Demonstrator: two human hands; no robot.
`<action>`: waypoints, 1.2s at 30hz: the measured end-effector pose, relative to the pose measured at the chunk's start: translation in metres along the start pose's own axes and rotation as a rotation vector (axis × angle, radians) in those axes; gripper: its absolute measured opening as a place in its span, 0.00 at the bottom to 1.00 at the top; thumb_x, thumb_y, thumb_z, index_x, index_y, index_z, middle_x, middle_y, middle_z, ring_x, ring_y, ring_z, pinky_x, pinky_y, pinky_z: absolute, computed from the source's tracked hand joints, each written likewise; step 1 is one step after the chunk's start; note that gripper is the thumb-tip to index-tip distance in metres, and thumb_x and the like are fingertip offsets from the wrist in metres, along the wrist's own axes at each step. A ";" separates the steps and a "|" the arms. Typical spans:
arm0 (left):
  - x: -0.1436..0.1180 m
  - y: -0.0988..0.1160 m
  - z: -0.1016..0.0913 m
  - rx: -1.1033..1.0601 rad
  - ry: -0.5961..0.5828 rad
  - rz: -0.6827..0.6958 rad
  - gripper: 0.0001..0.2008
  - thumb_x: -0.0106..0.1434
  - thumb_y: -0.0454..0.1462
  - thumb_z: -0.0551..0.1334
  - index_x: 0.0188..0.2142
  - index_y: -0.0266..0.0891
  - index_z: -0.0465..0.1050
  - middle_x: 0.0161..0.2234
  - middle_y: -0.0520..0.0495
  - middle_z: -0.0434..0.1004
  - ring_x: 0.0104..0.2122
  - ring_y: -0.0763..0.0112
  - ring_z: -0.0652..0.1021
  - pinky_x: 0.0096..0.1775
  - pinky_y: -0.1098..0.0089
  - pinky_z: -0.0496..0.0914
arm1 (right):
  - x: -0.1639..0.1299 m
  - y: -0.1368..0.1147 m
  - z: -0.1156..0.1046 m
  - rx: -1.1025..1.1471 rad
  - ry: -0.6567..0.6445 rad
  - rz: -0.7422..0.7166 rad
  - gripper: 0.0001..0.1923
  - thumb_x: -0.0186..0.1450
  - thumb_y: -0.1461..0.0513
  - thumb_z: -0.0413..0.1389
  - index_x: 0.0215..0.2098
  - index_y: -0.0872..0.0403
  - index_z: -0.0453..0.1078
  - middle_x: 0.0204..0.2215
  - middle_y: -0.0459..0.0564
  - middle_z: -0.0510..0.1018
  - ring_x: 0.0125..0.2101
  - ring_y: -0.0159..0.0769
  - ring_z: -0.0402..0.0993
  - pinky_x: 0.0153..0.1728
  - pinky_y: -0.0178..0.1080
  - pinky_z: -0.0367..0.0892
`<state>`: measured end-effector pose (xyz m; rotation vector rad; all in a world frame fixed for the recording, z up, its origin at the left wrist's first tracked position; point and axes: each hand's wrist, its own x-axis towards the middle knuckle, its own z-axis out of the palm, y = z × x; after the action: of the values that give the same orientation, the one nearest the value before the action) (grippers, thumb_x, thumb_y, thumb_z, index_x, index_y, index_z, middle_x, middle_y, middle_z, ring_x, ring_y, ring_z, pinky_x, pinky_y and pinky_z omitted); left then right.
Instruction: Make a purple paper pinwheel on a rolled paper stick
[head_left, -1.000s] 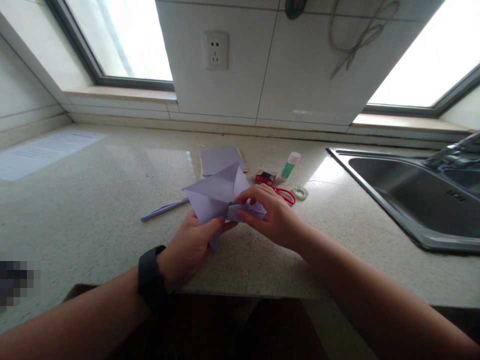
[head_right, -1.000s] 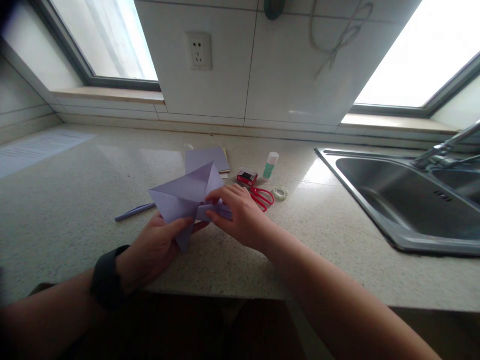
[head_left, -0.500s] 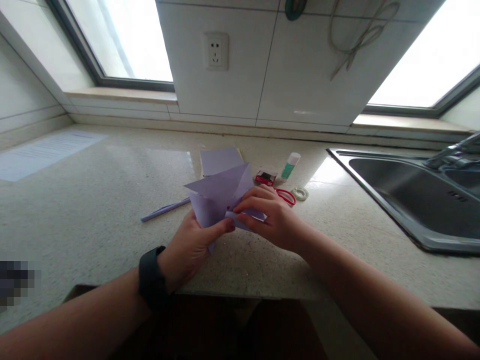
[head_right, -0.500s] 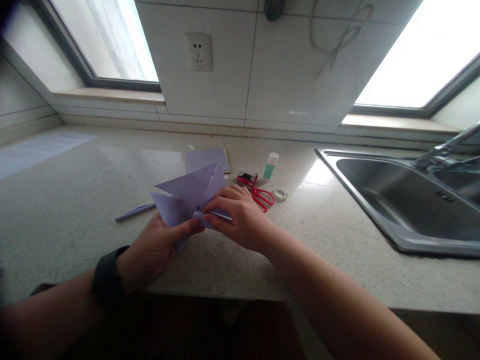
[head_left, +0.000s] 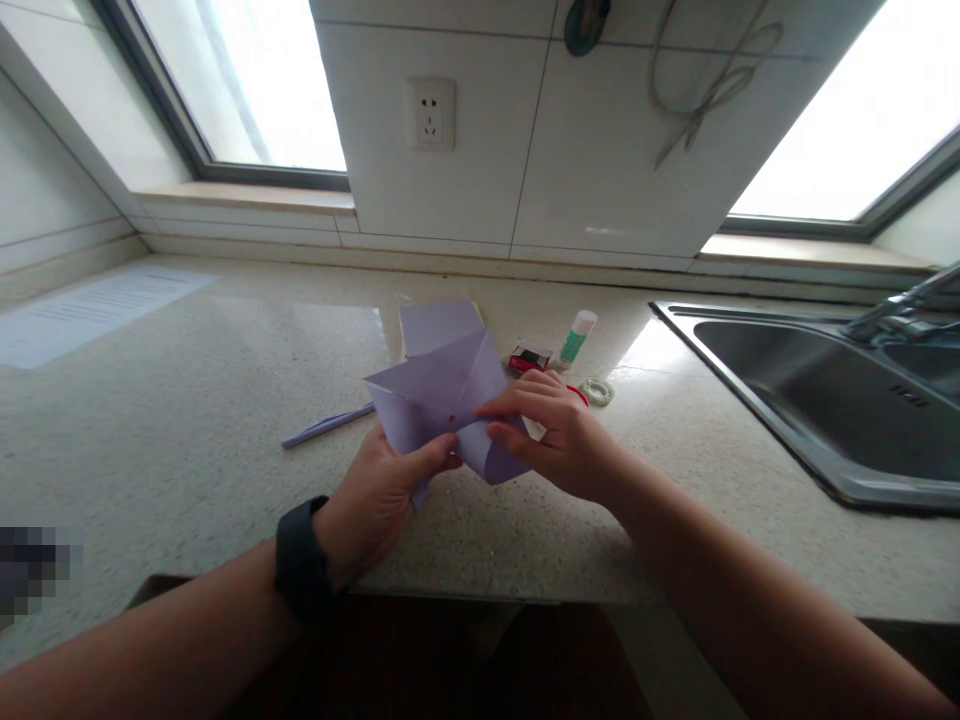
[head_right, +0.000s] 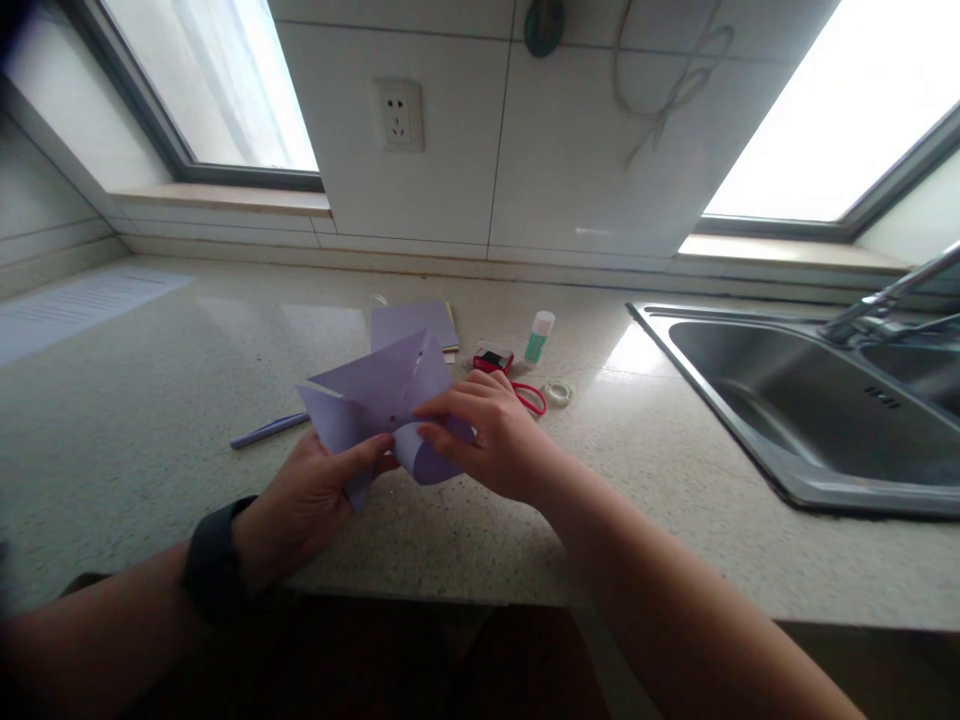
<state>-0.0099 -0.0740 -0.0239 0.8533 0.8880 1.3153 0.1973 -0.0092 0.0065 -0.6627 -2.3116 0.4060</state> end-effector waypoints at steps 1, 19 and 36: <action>0.000 0.000 0.000 0.001 0.001 -0.001 0.24 0.60 0.35 0.73 0.55 0.36 0.73 0.52 0.39 0.81 0.47 0.58 0.80 0.48 0.61 0.75 | 0.000 -0.001 0.000 -0.004 0.002 0.002 0.08 0.71 0.60 0.59 0.46 0.51 0.78 0.36 0.47 0.82 0.39 0.37 0.74 0.45 0.44 0.63; 0.000 -0.003 -0.001 0.034 -0.002 0.016 0.25 0.58 0.35 0.74 0.55 0.37 0.74 0.50 0.40 0.82 0.48 0.57 0.82 0.52 0.59 0.73 | 0.000 -0.008 0.011 0.296 0.188 0.203 0.14 0.62 0.61 0.68 0.45 0.50 0.73 0.34 0.44 0.80 0.35 0.33 0.76 0.38 0.38 0.69; -0.003 0.002 0.003 0.029 0.028 -0.030 0.19 0.58 0.40 0.75 0.47 0.37 0.80 0.46 0.41 0.85 0.41 0.61 0.83 0.47 0.64 0.75 | 0.006 -0.012 0.023 -0.002 0.221 0.064 0.13 0.58 0.59 0.72 0.30 0.52 0.72 0.28 0.44 0.76 0.32 0.36 0.70 0.37 0.41 0.64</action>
<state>-0.0080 -0.0772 -0.0203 0.8425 0.9401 1.2938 0.1734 -0.0180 -0.0010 -0.7456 -2.0862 0.3418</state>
